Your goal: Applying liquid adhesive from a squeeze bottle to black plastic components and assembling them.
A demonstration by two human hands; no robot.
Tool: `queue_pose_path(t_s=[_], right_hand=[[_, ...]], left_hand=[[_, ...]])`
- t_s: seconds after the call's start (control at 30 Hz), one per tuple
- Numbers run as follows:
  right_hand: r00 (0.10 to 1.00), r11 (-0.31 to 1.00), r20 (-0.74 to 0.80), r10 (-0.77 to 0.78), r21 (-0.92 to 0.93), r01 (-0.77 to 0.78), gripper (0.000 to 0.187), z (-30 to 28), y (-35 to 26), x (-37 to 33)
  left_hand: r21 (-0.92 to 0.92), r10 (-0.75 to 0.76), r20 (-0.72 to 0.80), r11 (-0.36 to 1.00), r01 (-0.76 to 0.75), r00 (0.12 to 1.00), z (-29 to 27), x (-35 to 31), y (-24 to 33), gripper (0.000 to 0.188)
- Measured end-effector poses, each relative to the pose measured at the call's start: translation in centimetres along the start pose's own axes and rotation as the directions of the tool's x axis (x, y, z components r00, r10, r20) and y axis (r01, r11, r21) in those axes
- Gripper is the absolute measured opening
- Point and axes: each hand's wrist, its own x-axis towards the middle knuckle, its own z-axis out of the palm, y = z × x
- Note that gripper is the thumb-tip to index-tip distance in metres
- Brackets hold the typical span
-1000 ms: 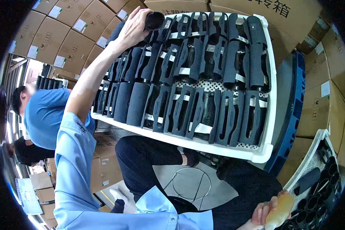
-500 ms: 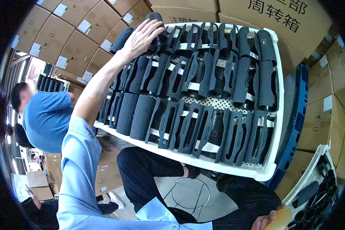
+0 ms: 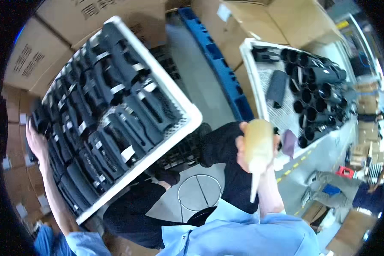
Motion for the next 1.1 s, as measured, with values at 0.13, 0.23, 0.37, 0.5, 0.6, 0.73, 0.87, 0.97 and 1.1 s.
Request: queue_pose_path(t_s=[0.13, 0.23, 0.37, 0.5, 0.6, 0.73, 0.87, 0.97, 1.1], right_hand=[[0.996, 0.997, -0.084, -0.044, 0.057, 0.048, 0.088, 0.9, 0.2, -0.8], [0.993, 0.992, -0.051, -0.106, -0.070, 0.102, 0.083, 0.7, -0.3, -1.7], [0.993, 0.993, 0.010, -0.116, -0.033, 0.116, 0.078, -0.1, -1.5, -3.7], [0.984, 0.984, 0.025, -0.176, -0.030, 0.177, 0.075, -0.1, -2.9, -6.3], [0.982, 0.984, 0.074, -0.176, -0.016, 0.177, 0.075, -0.1, -3.8, -8.0], [0.973, 0.959, -0.008, -0.230, 0.167, 0.228, 0.083, -1.0, -4.7, -9.3], [0.965, 0.947, 0.031, -0.262, 0.200, 0.250, 0.085, -2.1, -5.2, -9.7], [0.959, 0.938, 0.049, -0.278, 0.228, 0.260, 0.087, -2.4, -5.8, -9.7], [0.958, 0.933, 0.055, -0.280, 0.248, 0.259, 0.090, -2.6, -6.0, -9.2]], left_hand=[[-0.747, -0.059, 0.069, 0.659, 0.091, 0.996, -4.8, -8.7, 10.6, 0.047], [-0.921, -0.033, -0.025, 0.390, -0.011, 0.999, -9.9, -17.2, 21.6, 0.038], [-0.931, 0.296, 0.135, 0.364, 0.019, 0.946, -14.5, -26.7, 34.1, 0.038], [-0.942, 0.516, 0.282, 0.307, 0.132, 0.809, -15.5, -29.6, 40.0, 0.026], [-0.887, 0.535, 0.436, 0.391, 0.245, 0.724, -15.5, -29.0, 42.7, 0.022], [-0.952, 0.623, 0.297, 0.252, 0.174, 0.724, -15.8, -27.6, 48.1, 0.024], [-0.942, 0.771, 0.088, 0.272, -0.200, 0.631, -15.2, -26.4, 55.3, 0.031], [-0.957, 0.795, 0.021, 0.193, -0.219, 0.607, -14.7, -26.4, 61.9, 0.043], [-0.959, 0.744, 0.163, 0.274, -0.073, 0.648, -14.3, -27.1, 70.9, 0.076]])
